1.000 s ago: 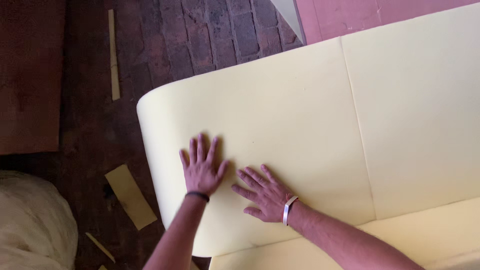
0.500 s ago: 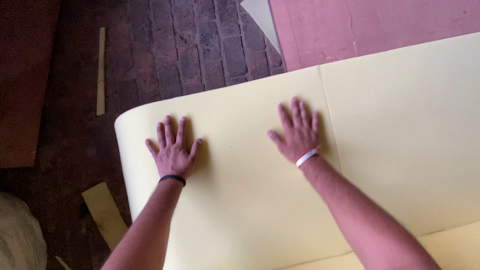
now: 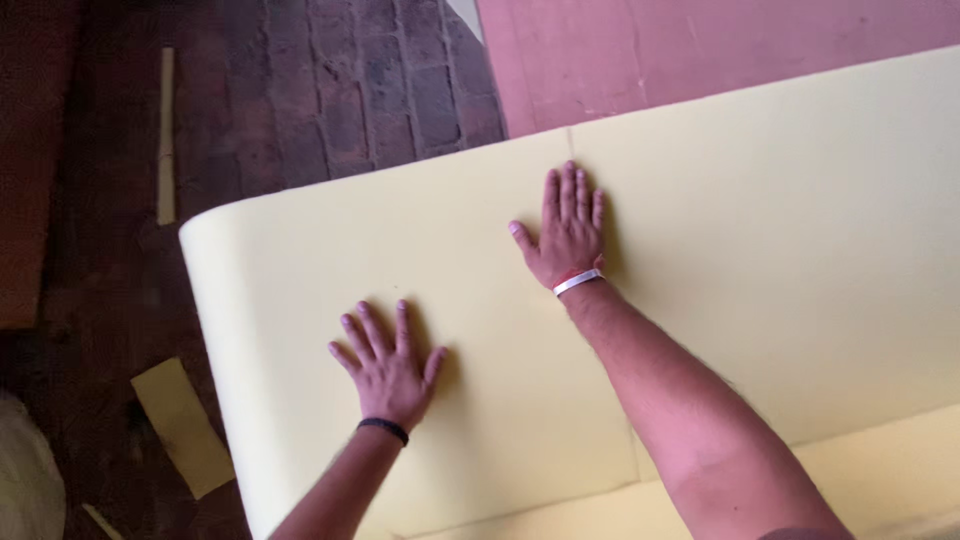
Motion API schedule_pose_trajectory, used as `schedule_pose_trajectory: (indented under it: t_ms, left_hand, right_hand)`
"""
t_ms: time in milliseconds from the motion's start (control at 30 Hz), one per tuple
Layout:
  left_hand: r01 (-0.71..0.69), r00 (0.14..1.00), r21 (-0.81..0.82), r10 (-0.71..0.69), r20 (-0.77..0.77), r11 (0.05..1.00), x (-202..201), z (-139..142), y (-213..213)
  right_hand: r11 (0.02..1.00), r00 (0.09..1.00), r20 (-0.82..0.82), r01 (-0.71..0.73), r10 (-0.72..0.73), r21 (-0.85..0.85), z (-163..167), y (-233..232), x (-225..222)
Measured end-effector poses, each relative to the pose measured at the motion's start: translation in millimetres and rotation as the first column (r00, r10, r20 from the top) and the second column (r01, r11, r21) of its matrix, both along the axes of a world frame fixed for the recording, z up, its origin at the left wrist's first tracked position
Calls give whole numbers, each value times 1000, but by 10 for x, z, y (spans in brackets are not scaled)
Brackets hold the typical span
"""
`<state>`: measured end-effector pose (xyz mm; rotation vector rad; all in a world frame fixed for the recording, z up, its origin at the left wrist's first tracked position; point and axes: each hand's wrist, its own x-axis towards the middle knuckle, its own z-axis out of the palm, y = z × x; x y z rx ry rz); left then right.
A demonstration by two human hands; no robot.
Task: The person carries large yellow foam sheets across the workshop floor and lays them on a work table. They align the sheets edge to edge, measure them with a tape measure against a wooden straightedge, and cut the foam along the straightedge with a long blade.
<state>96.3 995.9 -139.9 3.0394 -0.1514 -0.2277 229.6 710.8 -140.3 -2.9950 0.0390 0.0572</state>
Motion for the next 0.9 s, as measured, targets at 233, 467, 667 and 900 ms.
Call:
schedule_pose_trajectory:
  t_ms: [233,467,667,900]
  left_hand:
    - [372,712,-166,-396,-580,913,-784,537,-1529]
    - [452,666,-172,-459,-588,875,-1169,434,-2035]
    - [419,497,-68,-292,-817,905,-1037,662,-2224]
    - [482,484,51,-217,-847,875,-1176,958,-2410]
  right_hand:
    - [924,925,-2,-379,380,56,151,-664,-1580]
    - [888,878,-129,-458,460,45,-36,-1111,-2271]
    - [889,828,-362,-457,428,6,208,-1025,-2173]
    - [922,773,-585,0,245,386,1102,-1140,-2187]
